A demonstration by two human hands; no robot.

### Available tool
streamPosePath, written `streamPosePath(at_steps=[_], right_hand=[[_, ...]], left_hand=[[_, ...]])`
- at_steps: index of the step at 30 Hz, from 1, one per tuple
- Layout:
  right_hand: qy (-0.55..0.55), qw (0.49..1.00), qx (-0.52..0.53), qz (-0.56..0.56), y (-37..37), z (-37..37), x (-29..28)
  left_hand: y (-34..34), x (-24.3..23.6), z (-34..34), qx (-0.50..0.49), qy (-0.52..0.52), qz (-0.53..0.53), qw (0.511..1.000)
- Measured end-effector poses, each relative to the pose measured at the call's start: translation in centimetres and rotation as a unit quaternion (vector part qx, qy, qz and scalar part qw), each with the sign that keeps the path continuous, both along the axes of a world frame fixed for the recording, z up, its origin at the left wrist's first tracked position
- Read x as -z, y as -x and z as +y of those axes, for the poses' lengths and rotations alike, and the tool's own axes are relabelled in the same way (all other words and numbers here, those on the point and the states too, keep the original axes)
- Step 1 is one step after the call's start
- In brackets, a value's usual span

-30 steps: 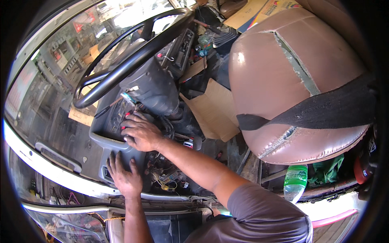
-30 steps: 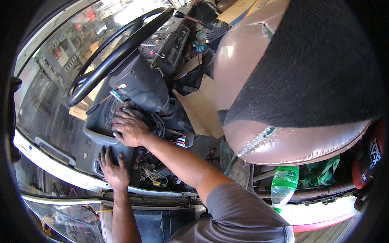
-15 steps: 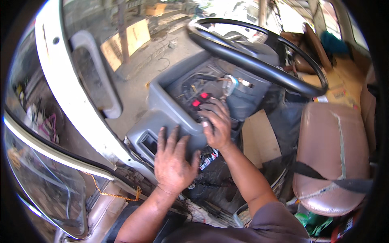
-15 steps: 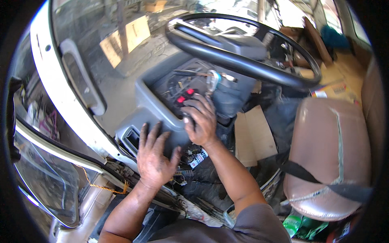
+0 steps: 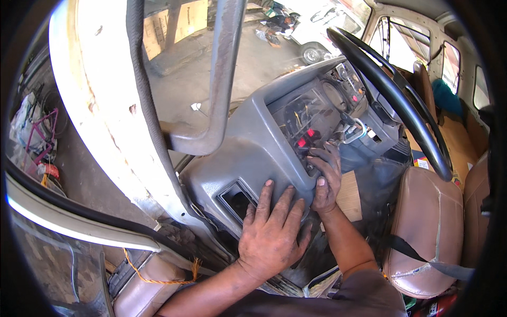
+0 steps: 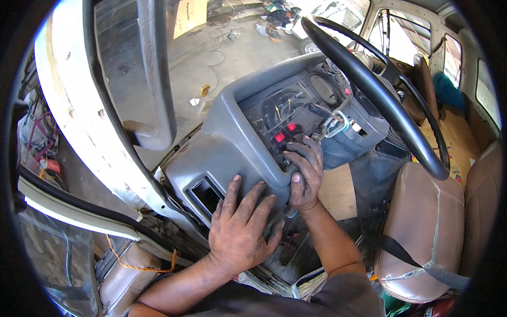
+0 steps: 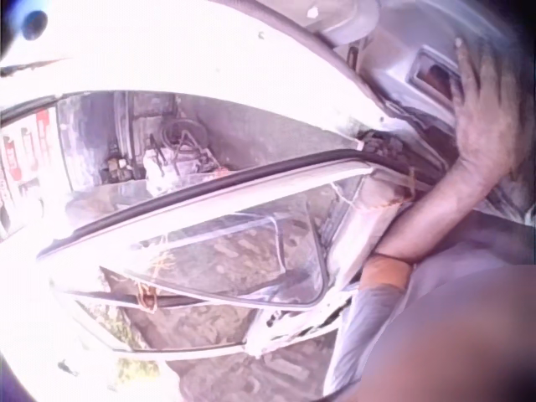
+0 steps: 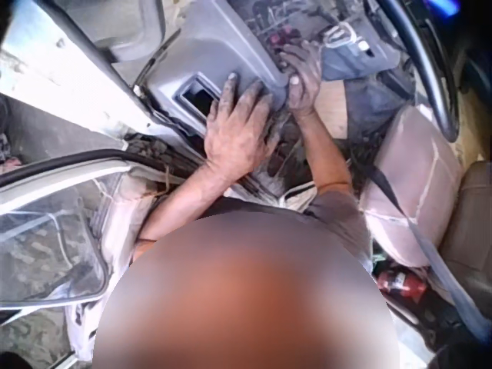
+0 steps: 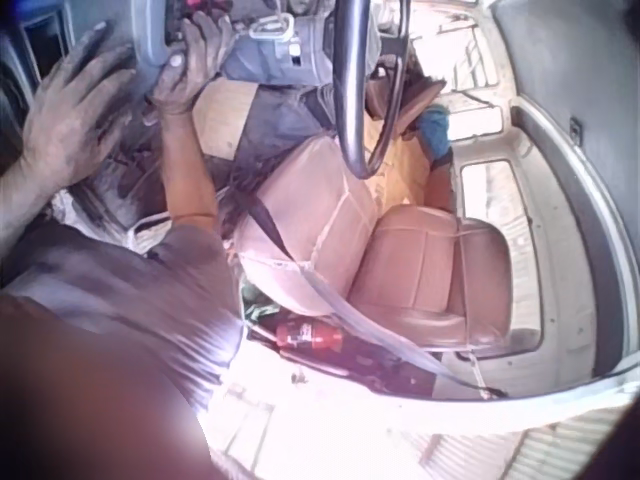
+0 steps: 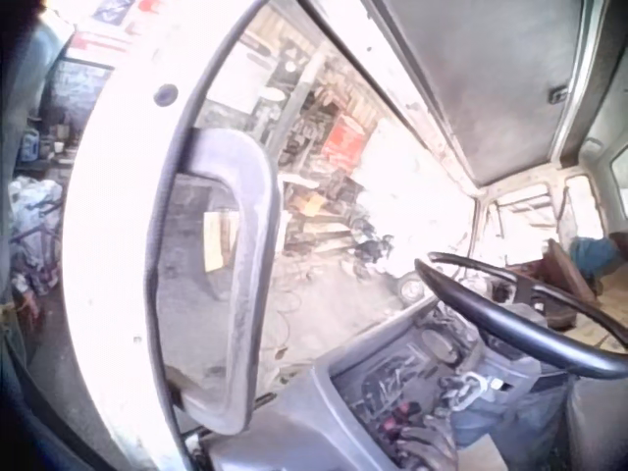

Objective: The person removes a dashboard panel and uses a test light to probe various wires and connectors under the steering column. They repeatedly touch the test light to different points, checking for electrical continuity, then reposition the panel and handle the steering wheel.

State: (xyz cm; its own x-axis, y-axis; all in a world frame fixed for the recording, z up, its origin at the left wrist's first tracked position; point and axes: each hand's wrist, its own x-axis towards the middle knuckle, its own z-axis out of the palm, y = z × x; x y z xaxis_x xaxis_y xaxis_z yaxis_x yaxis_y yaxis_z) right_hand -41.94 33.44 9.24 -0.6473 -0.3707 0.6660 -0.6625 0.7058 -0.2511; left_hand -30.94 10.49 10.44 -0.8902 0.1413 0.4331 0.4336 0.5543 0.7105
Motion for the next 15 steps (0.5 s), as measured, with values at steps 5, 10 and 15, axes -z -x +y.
streamPosePath(at_steps=[5,10,15], right_hand=[[0.005,1.000,-0.001,-0.006,-0.09,0.18,-0.10],[0.004,1.000,0.007,0.002,-0.18,0.39,-0.03],[0.016,1.000,0.002,0.015,-0.10,0.28,0.06]], left_hand=[[-0.10,-0.04,0.18,-0.003,-0.001,0.008,1.000],[-0.08,-0.21,0.44,-0.015,0.008,0.022,1.000],[-0.09,-0.19,0.66,-0.018,0.020,0.031,0.999]])
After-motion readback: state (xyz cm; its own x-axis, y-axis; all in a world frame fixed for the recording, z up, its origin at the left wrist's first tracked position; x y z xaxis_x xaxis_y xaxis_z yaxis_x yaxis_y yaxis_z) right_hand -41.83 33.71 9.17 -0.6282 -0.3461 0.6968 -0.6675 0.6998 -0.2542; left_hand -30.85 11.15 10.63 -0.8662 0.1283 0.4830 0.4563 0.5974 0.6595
